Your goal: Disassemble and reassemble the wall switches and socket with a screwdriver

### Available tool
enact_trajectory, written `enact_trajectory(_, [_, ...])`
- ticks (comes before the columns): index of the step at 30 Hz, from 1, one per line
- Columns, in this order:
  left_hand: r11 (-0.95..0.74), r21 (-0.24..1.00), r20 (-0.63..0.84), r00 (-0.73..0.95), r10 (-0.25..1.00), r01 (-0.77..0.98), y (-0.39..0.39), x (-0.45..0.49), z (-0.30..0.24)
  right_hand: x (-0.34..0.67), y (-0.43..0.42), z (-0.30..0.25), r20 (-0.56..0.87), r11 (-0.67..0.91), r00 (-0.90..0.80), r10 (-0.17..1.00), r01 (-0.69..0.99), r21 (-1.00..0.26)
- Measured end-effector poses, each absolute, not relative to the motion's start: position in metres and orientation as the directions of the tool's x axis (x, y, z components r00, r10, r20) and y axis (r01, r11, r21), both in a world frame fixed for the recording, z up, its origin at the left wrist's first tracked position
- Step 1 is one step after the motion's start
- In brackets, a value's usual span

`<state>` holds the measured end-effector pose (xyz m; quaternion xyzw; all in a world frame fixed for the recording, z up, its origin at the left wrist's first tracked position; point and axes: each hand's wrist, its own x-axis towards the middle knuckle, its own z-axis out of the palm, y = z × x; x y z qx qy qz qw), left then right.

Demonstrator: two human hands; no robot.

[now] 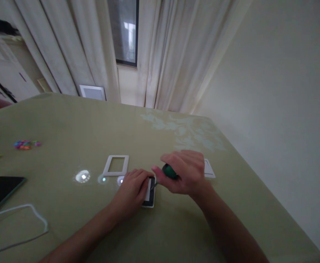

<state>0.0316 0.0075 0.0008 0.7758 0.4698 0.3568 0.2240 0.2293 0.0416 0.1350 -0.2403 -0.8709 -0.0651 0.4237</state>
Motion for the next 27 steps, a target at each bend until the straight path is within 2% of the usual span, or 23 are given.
enact_trajectory(1, [-0.454, 0.689, 0.335, 0.307, 0.891, 0.565, 0.008, 0.032, 0.001, 0.229, 0.041, 0.135, 0.772, 0.866, -0.529, 0.352, 0.497, -0.054])
enact_trajectory(2, [-0.451, 0.694, 0.328, 0.311, 0.892, 0.562, 0.007, 0.032, 0.001, 0.229, 0.040, 0.137, 0.731, 0.869, -0.566, 0.381, 0.490, -0.074])
enact_trajectory(5, [-0.454, 0.689, 0.341, 0.301, 0.891, 0.564, 0.007, 0.032, 0.001, 0.228, 0.036, 0.143, 0.531, 0.887, -0.712, 0.460, 0.344, -0.308])
enact_trajectory(6, [-0.458, 0.685, 0.350, 0.295, 0.889, 0.567, 0.007, 0.032, 0.001, 0.228, 0.036, 0.143, 0.517, 0.880, -0.717, 0.467, 0.321, -0.350])
enact_trajectory(7, [-0.461, 0.682, 0.354, 0.296, 0.887, 0.568, 0.007, 0.032, 0.000, 0.228, 0.036, 0.142, 0.550, 0.879, -0.687, 0.474, 0.339, -0.335])
enact_trajectory(10, [-0.462, 0.686, 0.352, 0.299, 0.887, 0.563, 0.007, 0.032, -0.001, 0.227, 0.036, 0.136, 0.740, 0.841, -0.524, 0.422, 0.532, -0.103])
enact_trajectory(11, [-0.462, 0.686, 0.351, 0.301, 0.887, 0.562, 0.007, 0.032, -0.001, 0.227, 0.036, 0.136, 0.754, 0.824, -0.510, 0.415, 0.562, -0.073])
enact_trajectory(12, [-0.463, 0.686, 0.350, 0.302, 0.886, 0.562, 0.007, 0.032, -0.001, 0.228, 0.036, 0.136, 0.728, 0.829, -0.528, 0.436, 0.551, -0.096])
enact_trajectory(14, [-0.466, 0.683, 0.353, 0.304, 0.885, 0.562, 0.007, 0.032, -0.001, 0.229, 0.036, 0.141, 0.590, 0.860, -0.631, 0.504, 0.430, -0.274])
enact_trajectory(16, [-0.471, 0.681, 0.356, 0.308, 0.882, 0.561, 0.007, 0.032, 0.000, 0.230, 0.036, 0.146, 0.509, 0.858, -0.700, 0.500, 0.319, -0.403])
enact_trajectory(17, [-0.473, 0.681, 0.357, 0.310, 0.881, 0.559, 0.008, 0.032, 0.000, 0.231, 0.036, 0.146, 0.535, 0.867, -0.689, 0.490, 0.322, -0.380])
enact_trajectory(20, [-0.474, 0.681, 0.354, 0.316, 0.880, 0.559, 0.008, 0.032, 0.001, 0.230, 0.036, 0.144, 0.709, 0.858, -0.565, 0.423, 0.501, -0.113])
enact_trajectory(21, [-0.474, 0.680, 0.354, 0.315, 0.881, 0.560, 0.008, 0.032, 0.001, 0.230, 0.035, 0.143, 0.723, 0.833, -0.549, 0.419, 0.550, -0.065])
enact_trajectory(22, [-0.475, 0.678, 0.356, 0.315, 0.880, 0.561, 0.008, 0.032, 0.001, 0.230, 0.034, 0.144, 0.699, 0.825, -0.561, 0.443, 0.560, -0.074])
enact_trajectory(24, [-0.478, 0.675, 0.363, 0.311, 0.878, 0.563, 0.008, 0.032, 0.000, 0.231, 0.032, 0.148, 0.563, 0.844, -0.638, 0.525, 0.477, -0.246])
enact_trajectory(26, [-0.484, 0.671, 0.369, 0.314, 0.875, 0.561, 0.008, 0.032, 0.000, 0.232, 0.032, 0.152, 0.435, 0.827, -0.724, 0.536, 0.348, -0.442])
enact_trajectory(27, [-0.485, 0.668, 0.368, 0.316, 0.874, 0.564, 0.008, 0.032, 0.000, 0.232, 0.032, 0.152, 0.418, 0.818, -0.735, 0.533, 0.321, -0.478])
